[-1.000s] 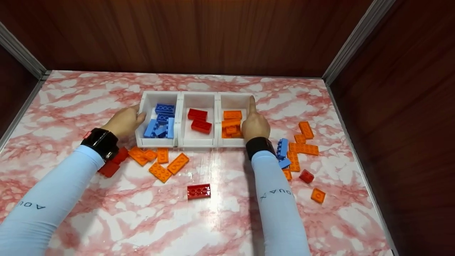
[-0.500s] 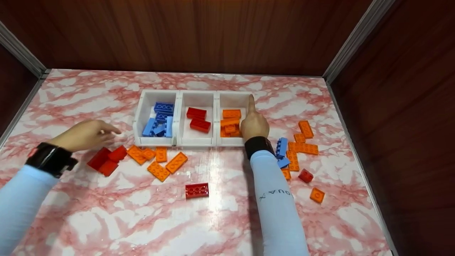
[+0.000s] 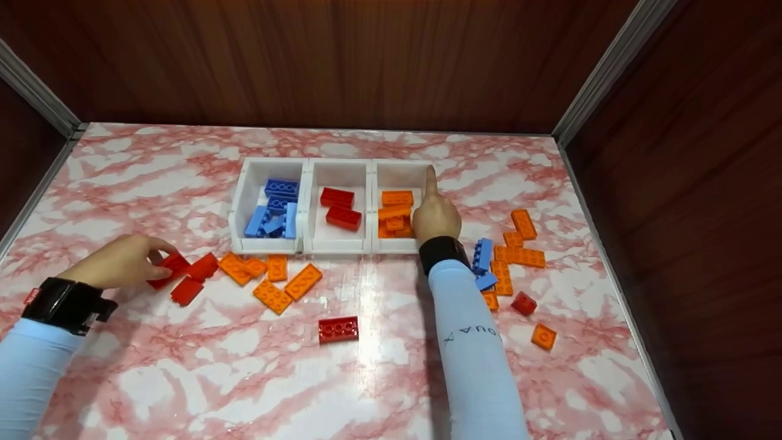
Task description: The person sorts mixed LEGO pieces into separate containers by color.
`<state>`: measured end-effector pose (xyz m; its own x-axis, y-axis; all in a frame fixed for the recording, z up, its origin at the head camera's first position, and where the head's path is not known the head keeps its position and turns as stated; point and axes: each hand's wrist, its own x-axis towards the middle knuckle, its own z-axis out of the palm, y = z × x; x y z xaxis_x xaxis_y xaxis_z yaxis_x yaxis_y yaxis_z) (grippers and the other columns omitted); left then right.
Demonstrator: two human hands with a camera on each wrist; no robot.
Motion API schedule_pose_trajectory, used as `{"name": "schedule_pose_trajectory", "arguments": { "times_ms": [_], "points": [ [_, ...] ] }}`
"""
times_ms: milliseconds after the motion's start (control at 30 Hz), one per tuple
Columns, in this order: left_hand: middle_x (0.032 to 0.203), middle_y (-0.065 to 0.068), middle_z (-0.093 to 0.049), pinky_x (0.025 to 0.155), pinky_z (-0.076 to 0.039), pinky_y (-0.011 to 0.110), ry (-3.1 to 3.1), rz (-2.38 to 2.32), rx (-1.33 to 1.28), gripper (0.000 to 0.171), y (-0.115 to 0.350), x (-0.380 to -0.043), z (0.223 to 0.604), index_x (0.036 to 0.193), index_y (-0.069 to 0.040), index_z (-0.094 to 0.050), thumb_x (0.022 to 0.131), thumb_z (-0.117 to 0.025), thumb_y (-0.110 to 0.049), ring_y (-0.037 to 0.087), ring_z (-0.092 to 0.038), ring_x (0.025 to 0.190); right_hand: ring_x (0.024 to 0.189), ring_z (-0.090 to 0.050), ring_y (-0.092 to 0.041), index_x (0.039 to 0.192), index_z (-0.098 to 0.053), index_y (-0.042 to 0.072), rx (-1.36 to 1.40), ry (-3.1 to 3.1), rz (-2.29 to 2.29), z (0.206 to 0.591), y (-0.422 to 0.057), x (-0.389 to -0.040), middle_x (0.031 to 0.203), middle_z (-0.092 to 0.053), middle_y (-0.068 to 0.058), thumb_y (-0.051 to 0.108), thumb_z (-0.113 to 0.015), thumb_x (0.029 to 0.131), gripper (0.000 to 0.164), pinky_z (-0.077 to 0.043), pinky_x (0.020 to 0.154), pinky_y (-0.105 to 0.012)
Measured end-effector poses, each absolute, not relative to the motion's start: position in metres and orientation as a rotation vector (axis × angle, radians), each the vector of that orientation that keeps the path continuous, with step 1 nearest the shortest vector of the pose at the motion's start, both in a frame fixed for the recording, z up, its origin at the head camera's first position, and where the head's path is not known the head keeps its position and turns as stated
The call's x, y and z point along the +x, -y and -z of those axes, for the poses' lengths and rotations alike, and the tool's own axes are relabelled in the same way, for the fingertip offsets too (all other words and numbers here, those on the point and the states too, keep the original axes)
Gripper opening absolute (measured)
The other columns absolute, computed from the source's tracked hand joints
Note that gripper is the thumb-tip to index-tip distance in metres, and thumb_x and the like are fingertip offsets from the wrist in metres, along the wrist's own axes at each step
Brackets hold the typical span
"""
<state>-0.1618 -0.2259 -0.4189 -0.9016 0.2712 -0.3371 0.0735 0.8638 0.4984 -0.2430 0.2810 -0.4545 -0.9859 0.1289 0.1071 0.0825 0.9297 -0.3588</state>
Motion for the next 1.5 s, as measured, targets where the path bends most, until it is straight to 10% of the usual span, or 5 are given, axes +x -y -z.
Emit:
{"name": "schedule_pose_trajectory", "arguments": {
  "times_ms": [767, 1500],
  "points": [
    [0.11, 0.011, -0.068, 0.091, -0.049, 0.035, -2.831, -0.802, 0.849, 0.03, 0.003, -0.223, 0.375, 0.119, -0.004, -0.068, 0.089, -0.072, -0.004, 0.025, -0.062, 0.101, 0.061, -0.061, -0.036, 0.16, -0.016, 0.022, -0.127, 2.924, -0.493, 0.457, -0.281, -0.242, 0.074, -0.065, -0.017, 0.013, -0.062, 0.093, 0.081, -0.054, 0.066, -0.053],
    [0.115, 0.012, -0.066, 0.091, -0.051, 0.034, -2.681, -0.701, 1.018, 0.033, 0.016, -0.144, 0.413, 0.121, -0.005, -0.068, 0.09, -0.073, -0.013, 0.025, -0.061, 0.106, 0.056, -0.057, -0.034, 0.16, -0.019, 0.02, -0.123, 2.91, -0.504, 0.456, -0.281, -0.242, 0.069, -0.062, -0.017, 0.009, -0.058, 0.09, 0.08, -0.049, 0.056, -0.05]
  ]
}}
